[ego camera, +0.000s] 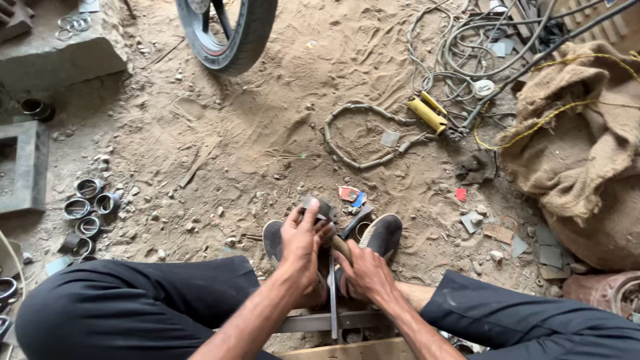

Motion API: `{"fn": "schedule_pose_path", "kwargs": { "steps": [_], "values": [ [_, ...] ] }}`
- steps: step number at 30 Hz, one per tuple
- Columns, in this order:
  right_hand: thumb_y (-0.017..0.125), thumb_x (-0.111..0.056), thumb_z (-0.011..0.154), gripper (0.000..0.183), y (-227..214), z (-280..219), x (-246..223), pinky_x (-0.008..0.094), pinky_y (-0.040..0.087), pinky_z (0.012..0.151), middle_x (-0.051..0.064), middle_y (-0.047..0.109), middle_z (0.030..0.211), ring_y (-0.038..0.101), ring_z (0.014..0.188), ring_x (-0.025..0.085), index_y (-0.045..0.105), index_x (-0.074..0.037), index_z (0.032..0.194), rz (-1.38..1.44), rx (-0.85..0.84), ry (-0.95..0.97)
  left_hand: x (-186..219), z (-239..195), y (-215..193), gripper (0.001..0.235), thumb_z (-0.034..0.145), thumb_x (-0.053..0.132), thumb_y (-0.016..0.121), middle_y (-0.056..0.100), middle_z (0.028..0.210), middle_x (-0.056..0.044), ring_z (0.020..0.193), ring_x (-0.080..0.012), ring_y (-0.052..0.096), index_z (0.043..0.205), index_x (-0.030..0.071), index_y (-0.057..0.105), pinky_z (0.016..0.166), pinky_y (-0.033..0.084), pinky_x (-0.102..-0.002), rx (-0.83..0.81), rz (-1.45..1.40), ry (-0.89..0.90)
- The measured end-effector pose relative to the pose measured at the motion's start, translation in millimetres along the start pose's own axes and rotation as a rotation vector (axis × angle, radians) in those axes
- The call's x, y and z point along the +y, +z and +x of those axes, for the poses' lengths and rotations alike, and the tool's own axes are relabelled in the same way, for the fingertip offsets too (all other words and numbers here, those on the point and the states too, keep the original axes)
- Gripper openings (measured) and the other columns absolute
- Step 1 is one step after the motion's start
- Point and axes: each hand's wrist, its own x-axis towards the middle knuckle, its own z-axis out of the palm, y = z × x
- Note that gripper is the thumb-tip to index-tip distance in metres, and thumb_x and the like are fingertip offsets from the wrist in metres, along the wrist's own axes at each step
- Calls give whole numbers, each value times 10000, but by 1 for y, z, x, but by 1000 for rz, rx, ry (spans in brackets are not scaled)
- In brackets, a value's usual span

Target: The person sits on the ground and uses a hammer and a metal punch to work on a circular metal gear. They repeatedly strike the punch to adjust or shape the gear, occasionally rotating it to access different areas.

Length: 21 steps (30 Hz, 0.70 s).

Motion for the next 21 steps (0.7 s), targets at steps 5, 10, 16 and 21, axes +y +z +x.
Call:
{"fn": "schedule_pose_path", "kwargs": {
  "steps": [5, 10, 16, 21],
  "values": [
    [586, -483, 963, 375, 0, -9, 14, 621, 552, 664, 284, 713, 807, 691, 818, 515, 621, -119, 1046, -36, 21, 27, -30, 25, -6, 438, 886, 311, 752, 697, 1076, -53, 865, -162, 662, 1242, 75, 656, 702, 569, -305, 28, -69, -18],
    [587, -485, 966, 389, 22, -12, 8, 630, 556, 644, 318, 663, 886, 673, 793, 549, 578, -120, 1100, -107, 36, 103, -37, 36, -5, 458, 860, 318, 766, 684, 1070, -33, 875, -147, 643, 1233, 80, 648, 689, 561, -320, 55, 36, 29],
    [560, -481, 986, 400, 21, -15, 16, 620, 539, 736, 301, 694, 977, 662, 887, 538, 538, -134, 1184, -33, -54, 154, -15, 26, 5, 439, 900, 341, 717, 681, 1070, -55, 947, -188, 659, 1233, 81, 596, 800, 548, -342, -163, -182, -25],
    [578, -452, 960, 395, 0, -6, 30, 583, 545, 784, 249, 715, 1057, 664, 986, 496, 583, -88, 1113, -1, -133, -12, 8, 4, 21, 514, 952, 357, 604, 698, 1211, -41, 979, -143, 640, 1367, 60, 550, 883, 505, -323, -421, -301, -82]
  ]
}}
